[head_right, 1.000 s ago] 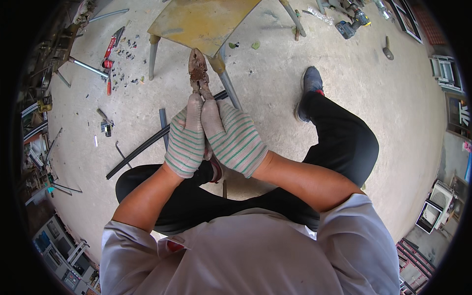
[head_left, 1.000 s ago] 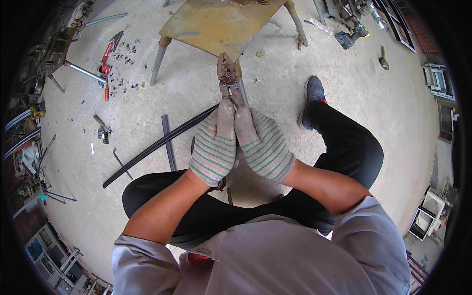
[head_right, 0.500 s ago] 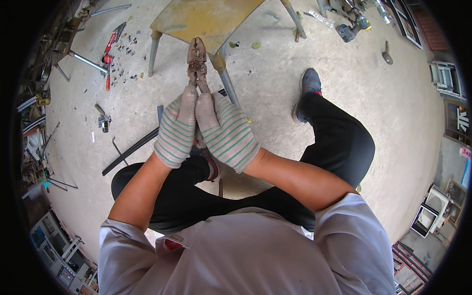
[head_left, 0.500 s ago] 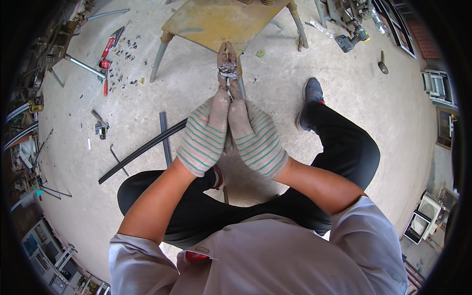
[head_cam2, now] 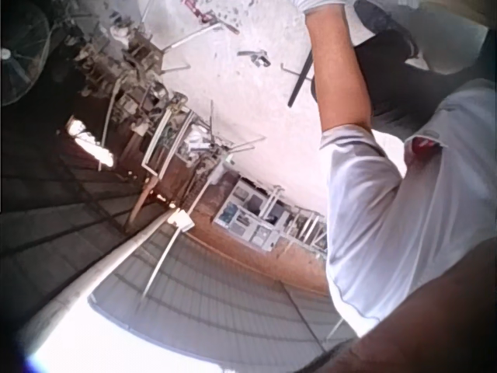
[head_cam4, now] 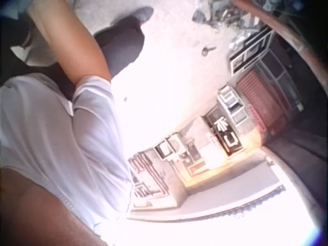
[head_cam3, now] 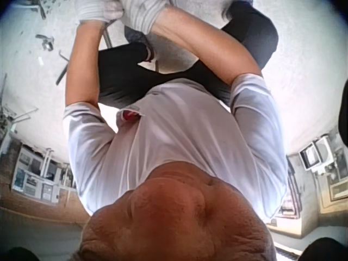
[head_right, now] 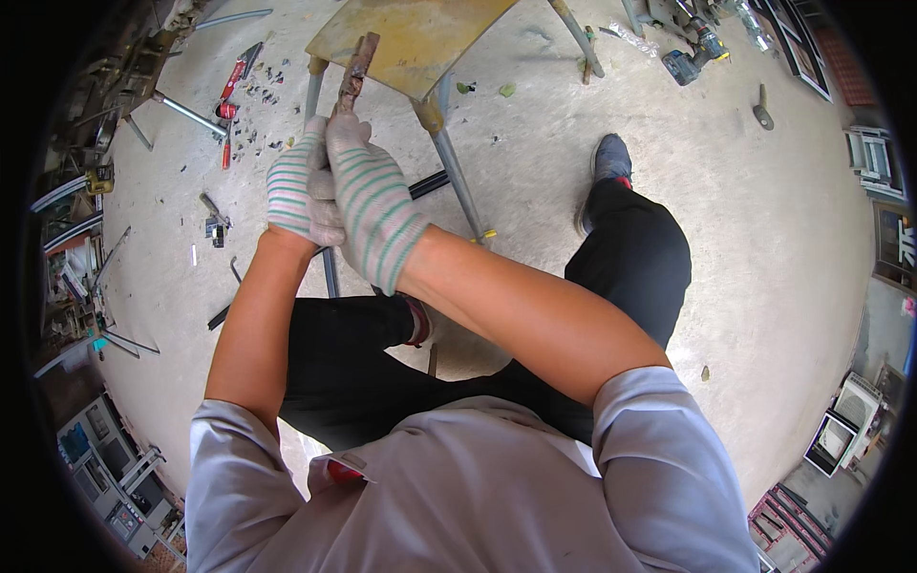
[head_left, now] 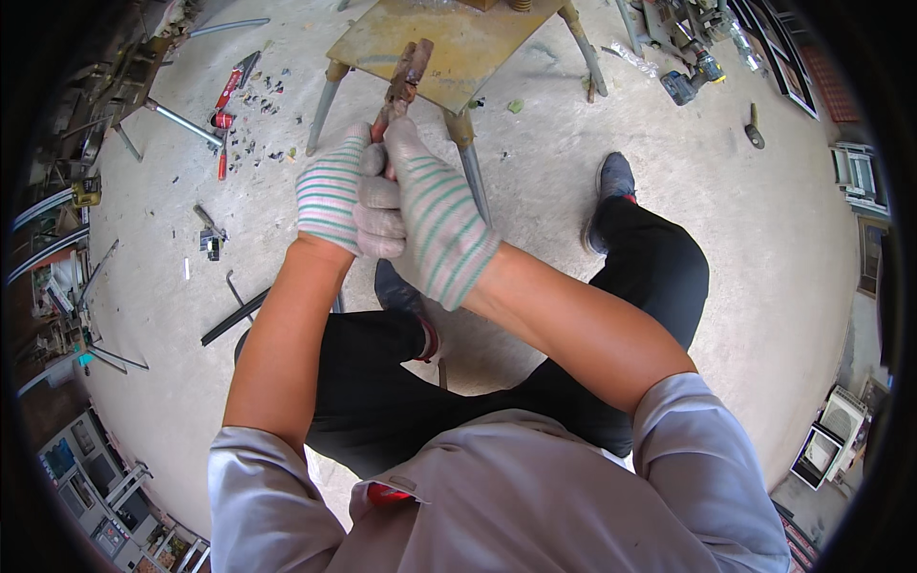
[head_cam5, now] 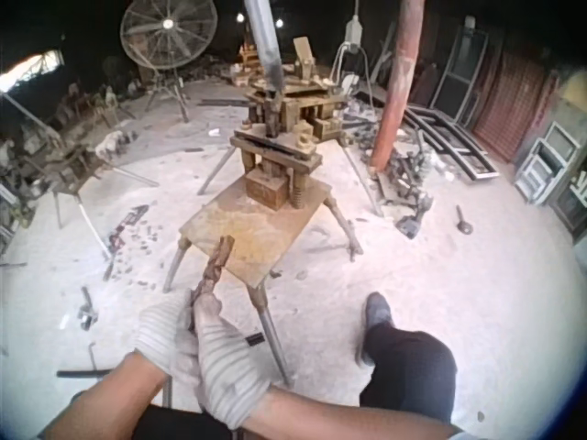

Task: The person retrieves a bottle of oil from a machine, applies it to the pivot of a pair of pliers, and then uses a metal rod to scrape and clean the pliers' jaws while seated on the floor.

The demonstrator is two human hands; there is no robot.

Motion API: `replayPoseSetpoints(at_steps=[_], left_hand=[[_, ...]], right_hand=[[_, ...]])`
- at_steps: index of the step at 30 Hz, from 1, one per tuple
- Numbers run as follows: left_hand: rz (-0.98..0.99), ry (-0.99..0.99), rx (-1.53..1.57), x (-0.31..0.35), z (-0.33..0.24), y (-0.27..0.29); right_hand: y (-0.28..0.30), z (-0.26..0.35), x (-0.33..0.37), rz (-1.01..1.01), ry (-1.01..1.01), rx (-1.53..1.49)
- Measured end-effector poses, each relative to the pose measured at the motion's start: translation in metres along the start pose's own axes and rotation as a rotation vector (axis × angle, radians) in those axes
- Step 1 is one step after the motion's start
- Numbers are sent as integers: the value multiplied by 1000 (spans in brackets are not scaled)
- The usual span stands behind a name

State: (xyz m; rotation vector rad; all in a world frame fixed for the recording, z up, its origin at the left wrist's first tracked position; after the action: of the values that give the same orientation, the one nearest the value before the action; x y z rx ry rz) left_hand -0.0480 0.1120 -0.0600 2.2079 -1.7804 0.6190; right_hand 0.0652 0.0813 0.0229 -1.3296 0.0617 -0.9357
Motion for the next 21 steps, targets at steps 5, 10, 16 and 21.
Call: replayPoseSetpoints(at_steps=[5,10,16,21], left_hand=[[-245,-225,-921,-17,-39,38],[-384,-444,-1499,-14,-106,49],[-216,-630,-1430,5,-82,61],[-331,-604,-1323,-20,-67,64]], right_hand=[[-16,-19,-21,-112,14,-14],[-38,-33,-50,-122,21,-65],[-35,-68,-59,-313,-102,13],[-22,-50,-51,-259,7,121]])
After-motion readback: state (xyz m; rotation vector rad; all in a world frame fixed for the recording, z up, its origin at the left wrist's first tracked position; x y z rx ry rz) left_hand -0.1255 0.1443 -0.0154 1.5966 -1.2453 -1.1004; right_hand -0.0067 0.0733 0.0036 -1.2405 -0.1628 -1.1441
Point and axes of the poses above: each hand's wrist, its own x-axis away from the middle knuckle, its own y-axis out of the back of the hand, z = x × y, the point moved 8 cm from there along -x, towards the middle knuckle, and after that the axes turned 2 degrees about -z, right-handed, at the moved point
